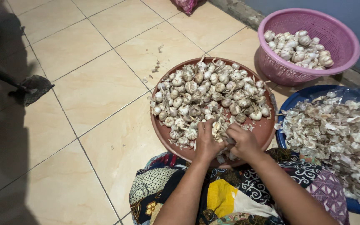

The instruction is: The person sits on the floor trimming garlic bulbs, using a small knife to cut roots and stems off each bulb by hand. They place trimmed bulbs back on the large tray and drop discarded skins and root trimmings into a blue basin beside them, taking untrimmed bulbs from a pink basket.

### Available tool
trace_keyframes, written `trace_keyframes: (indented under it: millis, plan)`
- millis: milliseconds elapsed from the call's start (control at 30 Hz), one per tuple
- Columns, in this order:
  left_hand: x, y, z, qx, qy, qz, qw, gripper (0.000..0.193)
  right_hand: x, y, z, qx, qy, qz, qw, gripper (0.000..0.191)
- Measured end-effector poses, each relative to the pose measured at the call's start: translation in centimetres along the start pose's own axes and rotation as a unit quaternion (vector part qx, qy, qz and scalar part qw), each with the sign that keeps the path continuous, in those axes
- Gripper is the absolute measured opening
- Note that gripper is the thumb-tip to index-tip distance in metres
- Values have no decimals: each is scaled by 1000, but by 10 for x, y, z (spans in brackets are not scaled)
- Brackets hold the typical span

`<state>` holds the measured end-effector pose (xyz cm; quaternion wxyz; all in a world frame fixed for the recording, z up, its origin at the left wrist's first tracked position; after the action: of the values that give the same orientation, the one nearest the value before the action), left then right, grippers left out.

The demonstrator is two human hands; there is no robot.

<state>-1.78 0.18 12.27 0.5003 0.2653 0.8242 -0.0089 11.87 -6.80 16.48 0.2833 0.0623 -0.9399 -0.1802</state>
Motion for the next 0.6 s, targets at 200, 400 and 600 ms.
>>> trace_keyframes:
  millis: [200,400,600]
  plan:
    - [4,-1,5,8,-3,-2,1000,92,-6,-9,9,-27,15,-5,1000,33]
    - [7,8,15,104,-101,-159,977,100,-52,-27,41,-78,292,139,943,11]
    - [2,3,9,14,-137,-27,990,95,-85,-36,60,-122,602,352,706,17]
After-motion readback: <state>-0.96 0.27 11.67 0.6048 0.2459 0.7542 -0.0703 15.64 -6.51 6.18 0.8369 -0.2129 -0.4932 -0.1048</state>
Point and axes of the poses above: each hand's wrist, its own y-axis towards the middle knuckle, its own z-axis out of the palm, x = y × z, the point moved 2 cm from there along y, towards the middle knuckle, and after that the axes turned 4 degrees about x, right-handed, at the moved point
